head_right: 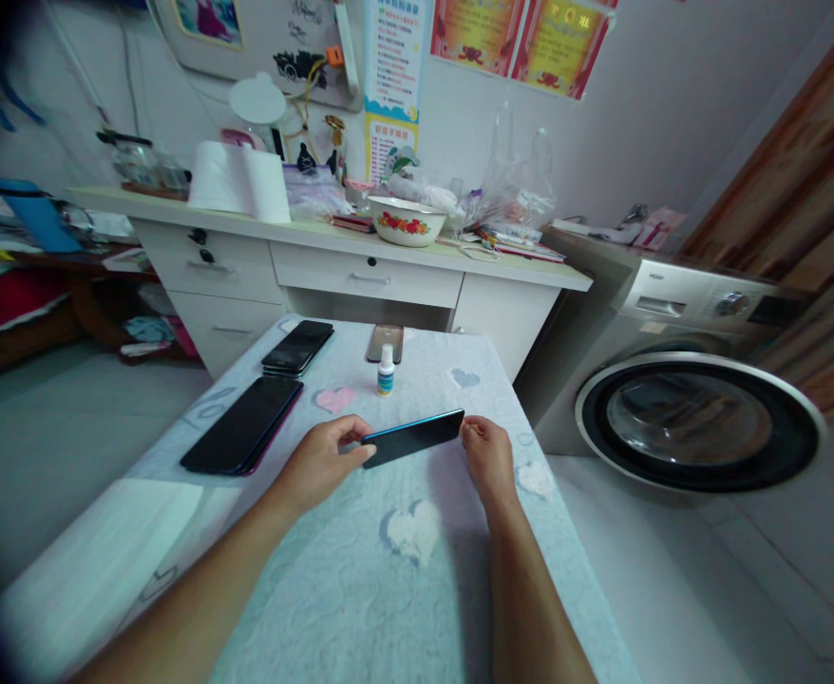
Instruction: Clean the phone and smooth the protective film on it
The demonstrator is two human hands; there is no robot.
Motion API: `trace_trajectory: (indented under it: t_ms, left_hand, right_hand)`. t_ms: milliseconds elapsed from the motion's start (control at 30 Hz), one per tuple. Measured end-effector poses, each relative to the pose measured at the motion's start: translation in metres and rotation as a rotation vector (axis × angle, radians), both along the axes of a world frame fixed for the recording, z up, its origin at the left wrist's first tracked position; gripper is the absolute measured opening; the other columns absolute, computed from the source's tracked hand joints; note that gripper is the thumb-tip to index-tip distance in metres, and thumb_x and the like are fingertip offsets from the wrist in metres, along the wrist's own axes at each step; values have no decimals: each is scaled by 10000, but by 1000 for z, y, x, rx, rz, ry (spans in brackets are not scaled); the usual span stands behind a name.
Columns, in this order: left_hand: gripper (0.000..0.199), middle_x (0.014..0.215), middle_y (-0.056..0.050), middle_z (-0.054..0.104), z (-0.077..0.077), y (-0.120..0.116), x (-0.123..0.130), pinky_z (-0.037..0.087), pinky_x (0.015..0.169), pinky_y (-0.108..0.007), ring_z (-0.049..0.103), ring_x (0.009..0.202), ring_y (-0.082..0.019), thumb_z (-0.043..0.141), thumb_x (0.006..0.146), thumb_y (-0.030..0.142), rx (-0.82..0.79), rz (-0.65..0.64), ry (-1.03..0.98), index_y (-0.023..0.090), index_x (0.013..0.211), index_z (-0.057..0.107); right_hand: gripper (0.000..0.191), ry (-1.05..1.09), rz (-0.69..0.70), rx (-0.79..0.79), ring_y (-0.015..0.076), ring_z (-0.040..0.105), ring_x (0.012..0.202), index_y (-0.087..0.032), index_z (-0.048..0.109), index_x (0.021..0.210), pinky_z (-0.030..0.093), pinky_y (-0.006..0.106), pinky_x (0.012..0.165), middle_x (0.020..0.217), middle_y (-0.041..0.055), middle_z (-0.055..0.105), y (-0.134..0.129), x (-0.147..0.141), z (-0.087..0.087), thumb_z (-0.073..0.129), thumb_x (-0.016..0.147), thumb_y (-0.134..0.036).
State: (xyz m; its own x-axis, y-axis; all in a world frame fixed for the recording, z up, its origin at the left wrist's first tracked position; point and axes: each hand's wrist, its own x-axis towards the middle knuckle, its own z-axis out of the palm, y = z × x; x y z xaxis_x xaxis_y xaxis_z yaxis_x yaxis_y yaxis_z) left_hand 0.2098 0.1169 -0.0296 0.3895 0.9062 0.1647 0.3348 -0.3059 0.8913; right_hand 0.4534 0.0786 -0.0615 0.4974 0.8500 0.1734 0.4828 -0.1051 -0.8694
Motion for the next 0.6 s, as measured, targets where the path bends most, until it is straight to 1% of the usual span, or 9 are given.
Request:
trace_trajectory:
  t_ms: [100,167,333,433,500,600]
  left_hand:
    - [79,760,10,646,0,0,-1,425,686,-239,590,754,-151,575,711,199,42,0,22,169,768,621]
    - [74,760,16,648,1,-1,-1,425,674,-233,589,738,-144,576,719,202,81,11,52,174,770,622]
    - [47,767,25,646,3,-2,-2,423,670,-233,583,713,-133,592,725,192,178,51,129,184,763,618]
    - [41,783,20,644,2,-1,-3,423,707,-244,591,768,-144,593,736,178,242,57,151,190,767,618]
    - [51,798,13,643,0,0,-3,422,735,-256,593,811,-154,595,739,165,279,62,167,193,775,617]
    - [71,809,8,641,-3,1,-4,421,768,-276,589,843,-166,601,735,146,318,64,193,197,783,612]
  right_hand:
    - [287,-142,13,-82,134,474,499,-152,663,730,286,229,471,581,31,597,-1,2,0,478,744,-371]
    - [247,-198,24,-114,135,488,519,-165,650,695,284,228,485,593,27,607,-1,2,2,464,732,-324]
    - [207,-208,33,-126,141,503,567,-178,636,640,291,231,522,603,25,611,-3,-1,9,480,706,-296]
    - [194,-191,29,-109,145,504,578,-180,629,614,300,233,533,583,24,596,-3,-2,11,497,694,-297]
    - [196,-162,20,-90,140,486,552,-178,633,625,297,233,518,560,18,575,-3,-3,10,501,693,-305]
    - [242,43,-15,5,121,425,475,-161,658,714,275,234,465,525,1,533,-2,-4,9,534,696,-369]
